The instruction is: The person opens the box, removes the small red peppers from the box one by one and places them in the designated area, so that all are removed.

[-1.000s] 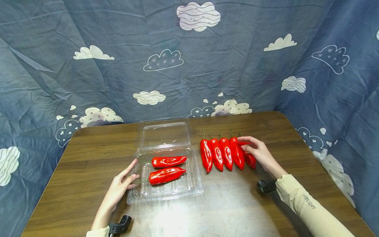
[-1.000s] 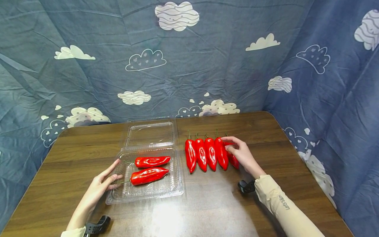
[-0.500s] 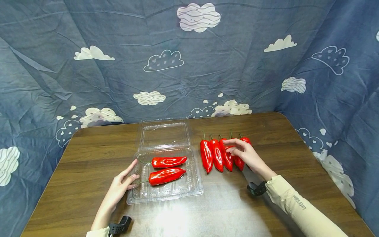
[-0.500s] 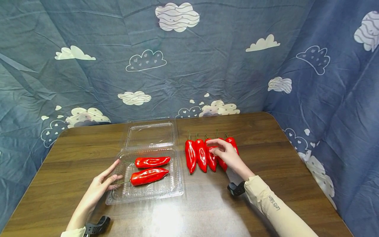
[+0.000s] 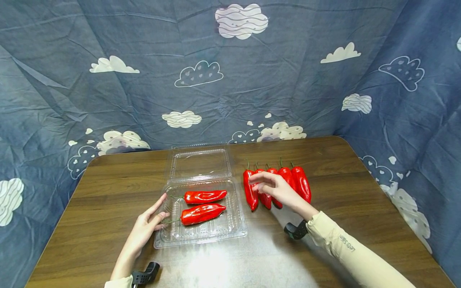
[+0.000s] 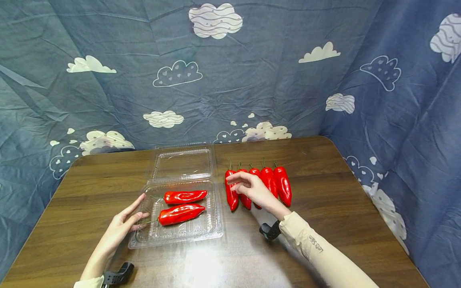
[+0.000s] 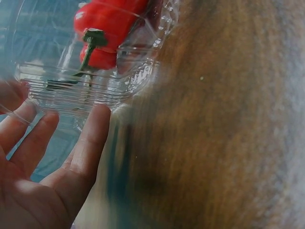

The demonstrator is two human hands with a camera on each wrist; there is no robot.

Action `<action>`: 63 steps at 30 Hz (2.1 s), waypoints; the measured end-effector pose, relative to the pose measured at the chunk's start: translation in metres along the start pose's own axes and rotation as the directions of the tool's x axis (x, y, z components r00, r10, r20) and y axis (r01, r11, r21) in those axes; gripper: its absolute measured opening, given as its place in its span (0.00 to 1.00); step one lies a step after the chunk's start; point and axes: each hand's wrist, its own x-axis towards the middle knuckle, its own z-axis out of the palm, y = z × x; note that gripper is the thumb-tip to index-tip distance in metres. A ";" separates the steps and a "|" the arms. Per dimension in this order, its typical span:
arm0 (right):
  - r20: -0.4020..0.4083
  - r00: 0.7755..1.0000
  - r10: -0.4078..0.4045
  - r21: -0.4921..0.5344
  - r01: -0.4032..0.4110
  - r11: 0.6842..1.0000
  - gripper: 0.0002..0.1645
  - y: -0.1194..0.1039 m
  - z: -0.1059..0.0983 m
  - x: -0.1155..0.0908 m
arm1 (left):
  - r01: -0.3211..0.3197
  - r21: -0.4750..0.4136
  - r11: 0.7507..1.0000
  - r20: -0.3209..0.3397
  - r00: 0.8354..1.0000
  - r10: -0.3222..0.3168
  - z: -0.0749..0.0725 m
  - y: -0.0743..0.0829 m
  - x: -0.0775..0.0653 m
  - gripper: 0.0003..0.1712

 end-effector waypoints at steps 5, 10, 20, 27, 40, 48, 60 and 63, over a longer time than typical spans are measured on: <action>0.035 0.999 0.004 0.015 -0.004 1.000 0.22 -0.008 0.013 0.007 | -0.004 -0.002 1.000 0.001 1.000 0.004 0.000 0.000 0.000 0.29; 0.081 0.997 -0.015 0.013 0.014 1.000 0.22 -0.013 0.023 0.012 | -0.004 0.003 1.000 0.001 1.000 0.004 0.000 0.000 0.000 0.30; 0.153 0.987 -0.059 0.013 0.058 0.998 0.18 -0.017 0.039 0.021 | -0.013 -0.004 1.000 0.004 1.000 0.013 0.000 -0.001 0.000 0.30; 0.250 0.963 -0.097 -0.009 0.102 0.995 0.17 -0.019 0.052 0.028 | 0.022 0.025 0.999 -0.006 1.000 -0.022 0.000 -0.001 0.000 0.30; 0.346 0.937 -0.045 -0.097 0.083 0.992 0.18 -0.027 0.068 0.037 | 0.012 0.017 1.000 -0.004 1.000 -0.012 0.000 -0.001 0.000 0.30; 0.380 0.924 -0.044 -0.116 0.095 0.989 0.19 -0.028 0.078 0.047 | 0.003 0.013 1.000 -0.004 1.000 -0.003 0.000 -0.001 -0.001 0.30; 0.451 0.893 -0.006 -0.071 0.042 0.997 0.20 -0.022 0.093 0.058 | 0.009 0.013 1.000 -0.002 1.000 -0.009 0.000 -0.001 0.000 0.30; 0.475 0.880 0.004 -0.080 0.039 0.996 0.20 -0.022 0.095 0.060 | 0.002 0.012 1.000 -0.001 1.000 -0.002 0.000 -0.001 0.000 0.30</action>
